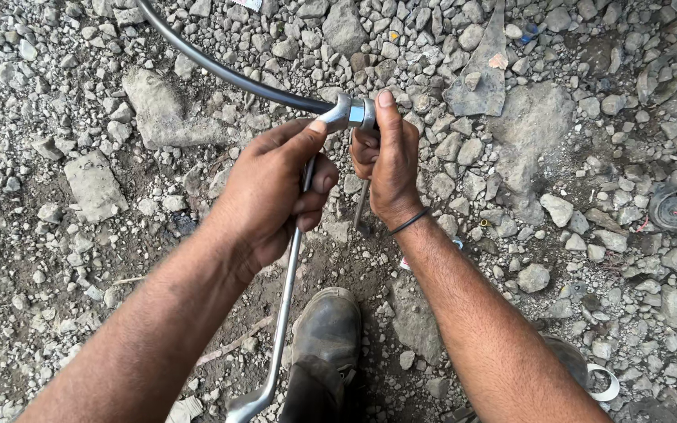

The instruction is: The person uses two wrenches to tighten a metal fitting on a black hose. They repeatedly adjust the wrenches and rotate the fitting to secure it, then inspect the connection by hand.

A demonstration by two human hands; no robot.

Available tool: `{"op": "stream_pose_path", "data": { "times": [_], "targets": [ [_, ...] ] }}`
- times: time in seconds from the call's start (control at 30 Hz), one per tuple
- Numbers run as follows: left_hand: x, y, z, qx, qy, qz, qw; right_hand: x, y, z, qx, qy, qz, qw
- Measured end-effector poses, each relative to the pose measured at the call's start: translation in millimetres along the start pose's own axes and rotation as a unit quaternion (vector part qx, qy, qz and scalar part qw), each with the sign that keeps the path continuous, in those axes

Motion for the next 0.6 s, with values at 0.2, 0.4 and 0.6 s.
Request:
{"op": "stream_pose_path", "data": {
  "times": [0.2, 0.4, 0.6],
  "targets": [
    [2.9, -0.5, 1.7, 0.007, 0.000, -0.008, 1.000, 0.6, 1.0, -1.3, -0.013, 0.000, -0.016, 1.000],
    [18.8, -3.2, 4.4, 0.025, -0.053, -0.023, 0.998, 1.5, 0.6, -2.3, -0.005, -0.005, 0.008, 1.000],
    [29.9, 1.6, 13.7, 0.016, -0.050, 0.000, 0.999, 1.9, -4.7, -3.3, -0.005, 0.001, -0.005, 1.000]
  ]
}}
Point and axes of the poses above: each hand's wrist, its own z-axis towards the middle knuckle, its own y-axis out of the back of the hand, x = y × z, the point moved 3 cm from there along z, towards the middle knuckle, and after that the axes turned 2 degrees about -y, right-handed, at the moved point
